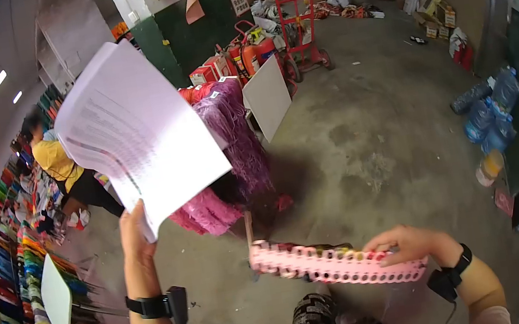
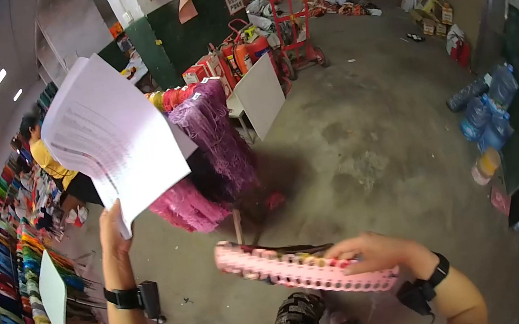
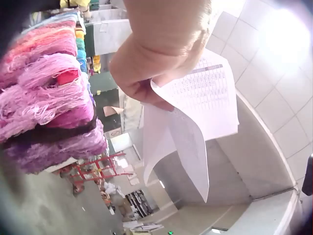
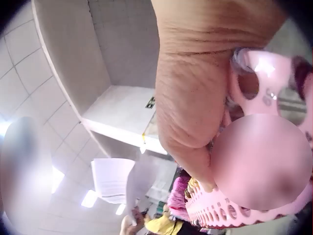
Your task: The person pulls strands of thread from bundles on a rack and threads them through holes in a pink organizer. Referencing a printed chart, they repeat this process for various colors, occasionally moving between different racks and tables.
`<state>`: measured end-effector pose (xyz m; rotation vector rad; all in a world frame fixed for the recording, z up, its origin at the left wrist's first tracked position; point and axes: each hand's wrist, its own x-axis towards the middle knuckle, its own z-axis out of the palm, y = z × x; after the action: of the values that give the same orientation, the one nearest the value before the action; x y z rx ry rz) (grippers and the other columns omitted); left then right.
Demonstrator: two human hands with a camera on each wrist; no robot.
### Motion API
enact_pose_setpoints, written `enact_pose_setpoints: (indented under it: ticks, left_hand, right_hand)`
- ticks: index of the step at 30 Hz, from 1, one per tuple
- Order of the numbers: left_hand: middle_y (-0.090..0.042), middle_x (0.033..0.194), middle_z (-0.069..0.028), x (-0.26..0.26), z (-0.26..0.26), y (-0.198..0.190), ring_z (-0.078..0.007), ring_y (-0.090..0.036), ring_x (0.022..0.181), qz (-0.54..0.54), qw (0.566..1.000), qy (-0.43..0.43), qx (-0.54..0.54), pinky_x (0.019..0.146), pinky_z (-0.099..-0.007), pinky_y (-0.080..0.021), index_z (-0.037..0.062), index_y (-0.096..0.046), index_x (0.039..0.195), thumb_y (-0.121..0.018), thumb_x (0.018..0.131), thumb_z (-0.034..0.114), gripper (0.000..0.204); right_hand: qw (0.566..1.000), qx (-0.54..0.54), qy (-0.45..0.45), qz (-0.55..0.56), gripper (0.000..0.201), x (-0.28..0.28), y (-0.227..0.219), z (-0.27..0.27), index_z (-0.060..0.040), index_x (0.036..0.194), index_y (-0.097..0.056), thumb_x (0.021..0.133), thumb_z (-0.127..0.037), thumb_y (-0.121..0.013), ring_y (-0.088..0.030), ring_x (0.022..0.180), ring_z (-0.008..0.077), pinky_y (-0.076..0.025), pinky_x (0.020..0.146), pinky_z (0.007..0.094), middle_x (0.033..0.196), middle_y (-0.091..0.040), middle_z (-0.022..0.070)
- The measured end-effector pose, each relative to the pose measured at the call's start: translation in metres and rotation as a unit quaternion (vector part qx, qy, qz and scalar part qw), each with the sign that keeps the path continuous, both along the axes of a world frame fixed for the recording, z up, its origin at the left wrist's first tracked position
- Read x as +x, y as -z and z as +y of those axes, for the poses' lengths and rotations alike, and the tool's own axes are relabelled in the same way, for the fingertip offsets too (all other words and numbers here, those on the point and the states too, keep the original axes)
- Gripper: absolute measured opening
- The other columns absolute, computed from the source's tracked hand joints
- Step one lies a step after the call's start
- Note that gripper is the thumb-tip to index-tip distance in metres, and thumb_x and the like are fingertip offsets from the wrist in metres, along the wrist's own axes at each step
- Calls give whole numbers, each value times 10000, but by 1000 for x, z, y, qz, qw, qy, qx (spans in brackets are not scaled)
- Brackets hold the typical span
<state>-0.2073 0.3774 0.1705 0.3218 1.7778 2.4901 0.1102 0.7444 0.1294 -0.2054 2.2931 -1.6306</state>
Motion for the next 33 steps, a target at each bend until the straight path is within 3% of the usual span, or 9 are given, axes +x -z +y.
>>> enact_pose_setpoints:
  ticks: [12, 15, 17, 18, 19, 21, 25, 29, 33]
  left_hand:
    - [-557, 993, -61, -134, 70, 34, -150, -548, 871, -67, 968, -224, -85, 748, -300, -452, 3, -432, 1144, -484, 851, 172, 343]
    - [-542, 1055, -101, -138, 67, 35, -171, -544, 925, -98, 976, -146, -129, 809, -285, -426, -36, -423, 1138, -435, 830, 41, 319]
    - [-550, 1039, -103, -134, 80, 31, -170, -554, 901, -106, 965, -209, -121, 786, -284, -433, -42, -432, 1139, -425, 823, 28, 324]
    - [-553, 1032, -104, -135, 86, 30, -169, -559, 888, -109, 958, -240, -116, 775, -283, -436, -45, -436, 1140, -420, 820, 21, 327]
    - [-535, 1079, -111, -133, 86, 33, -182, -540, 948, -114, 957, -247, -101, 830, -291, -413, -47, -401, 1168, -416, 815, -1, 356]
    - [-497, 1132, -149, -131, 105, 23, -207, -511, 1011, -143, 946, -278, -81, 895, -317, -371, -71, -352, 1180, -428, 791, -49, 398]
    - [-489, 1147, -139, -126, 117, 30, -193, -500, 1020, -177, 898, -388, -110, 886, -299, -368, -57, -327, 1217, -468, 795, -9, 448]
    - [-503, 1107, -120, -122, 135, 34, -176, -507, 973, -207, 835, -484, -158, 851, -285, -385, -30, -340, 1223, -492, 807, 37, 449]
    - [-519, 1025, -77, -108, 144, 29, -135, -499, 901, -275, 745, -558, -239, 787, -259, -392, 13, -406, 1171, -486, 833, 123, 364]
  right_hand:
    - [914, -341, -196, 98, 343, -427, -113, 30, 25, 1071, -487, 738, 10, -570, -526, 734, 29, -432, 656, 175, 875, -589, 31]
    - [883, -417, -215, 27, 313, -526, -111, 9, 42, 1039, -492, 736, 12, -564, -533, 664, 30, -433, 562, 164, 833, -590, 30]
    - [927, -312, -198, 67, 263, -582, -89, -9, 49, 985, -533, 737, -35, -556, -582, 644, 126, -458, 562, 232, 755, -607, 79]
    - [945, -127, -208, 218, 223, -611, -70, -13, 45, 924, -555, 735, -74, -550, -588, 648, 201, -468, 584, 286, 775, -606, 120]
    - [908, 62, -208, 359, 204, -633, -54, -16, 42, 862, -576, 733, -112, -543, -593, 652, 276, -477, 606, 340, 795, -605, 162]
    - [866, 232, -256, 361, 240, -659, -32, -20, 30, 767, -587, 734, -200, -525, -568, 716, 362, -462, 671, 421, 828, -577, 205]
    - [790, 284, -392, 376, 257, -678, -59, -6, -3, 880, -543, 765, -233, -533, -532, 812, 303, -441, 676, 388, 880, -506, 135]
    - [782, 57, -475, 400, 168, -759, -65, 26, -26, 851, -551, 750, -160, -556, -530, 825, 275, -443, 696, 359, 864, -510, 114]
    - [857, 59, -397, 324, 130, -886, -61, 62, -8, 730, -608, 686, -125, -571, -602, 658, 229, -462, 606, 307, 680, -601, 126]
